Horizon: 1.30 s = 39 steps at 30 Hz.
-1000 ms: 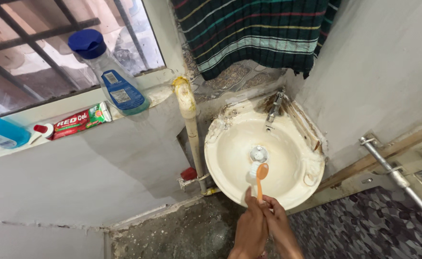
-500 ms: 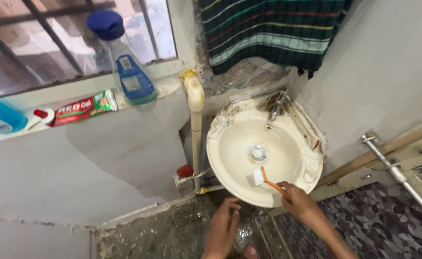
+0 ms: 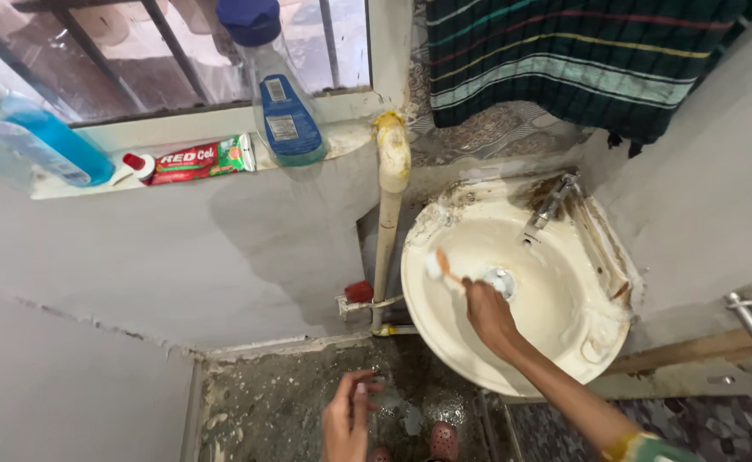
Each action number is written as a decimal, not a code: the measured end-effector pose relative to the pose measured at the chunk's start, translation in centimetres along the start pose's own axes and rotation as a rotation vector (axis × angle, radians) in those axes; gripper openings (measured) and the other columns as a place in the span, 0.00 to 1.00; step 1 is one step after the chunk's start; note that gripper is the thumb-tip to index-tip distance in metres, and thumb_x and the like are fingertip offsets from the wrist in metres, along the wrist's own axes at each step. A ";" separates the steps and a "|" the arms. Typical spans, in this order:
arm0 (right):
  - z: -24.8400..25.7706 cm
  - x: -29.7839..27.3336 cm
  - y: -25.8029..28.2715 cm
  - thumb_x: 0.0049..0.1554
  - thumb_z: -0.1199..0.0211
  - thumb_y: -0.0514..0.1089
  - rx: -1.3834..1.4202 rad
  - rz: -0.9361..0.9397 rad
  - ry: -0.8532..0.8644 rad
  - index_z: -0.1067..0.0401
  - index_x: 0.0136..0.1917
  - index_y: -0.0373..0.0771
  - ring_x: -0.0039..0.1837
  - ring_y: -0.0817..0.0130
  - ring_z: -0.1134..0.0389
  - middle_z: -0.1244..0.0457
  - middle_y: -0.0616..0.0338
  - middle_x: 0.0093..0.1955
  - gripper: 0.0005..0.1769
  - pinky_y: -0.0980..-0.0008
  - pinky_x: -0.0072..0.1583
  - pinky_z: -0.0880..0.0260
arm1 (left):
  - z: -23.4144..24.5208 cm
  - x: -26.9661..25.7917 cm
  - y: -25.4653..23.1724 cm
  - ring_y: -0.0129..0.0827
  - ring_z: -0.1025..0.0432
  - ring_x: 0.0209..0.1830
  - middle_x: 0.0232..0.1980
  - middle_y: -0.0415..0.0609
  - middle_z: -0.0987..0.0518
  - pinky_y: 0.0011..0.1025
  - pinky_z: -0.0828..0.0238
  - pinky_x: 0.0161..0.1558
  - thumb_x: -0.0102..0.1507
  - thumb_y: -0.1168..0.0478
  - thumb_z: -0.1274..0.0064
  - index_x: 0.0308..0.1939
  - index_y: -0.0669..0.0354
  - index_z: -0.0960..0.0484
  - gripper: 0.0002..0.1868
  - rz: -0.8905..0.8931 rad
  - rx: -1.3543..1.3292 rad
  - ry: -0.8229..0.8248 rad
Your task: The person cleans a sink using a toothbrush and water, scrubbing the surface and rinsing it.
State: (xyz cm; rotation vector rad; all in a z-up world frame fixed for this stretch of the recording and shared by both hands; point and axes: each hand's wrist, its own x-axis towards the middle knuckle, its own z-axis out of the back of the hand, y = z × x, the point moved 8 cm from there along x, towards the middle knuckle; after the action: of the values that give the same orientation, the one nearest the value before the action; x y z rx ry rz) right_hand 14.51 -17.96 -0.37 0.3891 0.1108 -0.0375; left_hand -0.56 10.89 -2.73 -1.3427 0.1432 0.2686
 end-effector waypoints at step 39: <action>-4.0 2.5 -8.6 0.53 0.45 0.31 0.049 0.148 -0.171 0.32 0.50 0.32 0.48 0.46 0.31 0.35 0.42 0.46 0.10 0.50 0.48 0.28 | -16.6 6.5 -12.6 0.32 0.21 0.45 0.51 0.53 0.15 0.30 0.23 0.45 0.69 0.62 0.55 0.55 0.60 0.19 0.15 -0.346 0.096 0.121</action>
State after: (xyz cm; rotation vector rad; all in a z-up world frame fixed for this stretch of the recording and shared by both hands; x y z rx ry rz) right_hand 16.14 -24.40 -7.52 0.4407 -0.0885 0.0726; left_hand 10.01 -7.12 3.77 -1.2640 0.0232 -0.1102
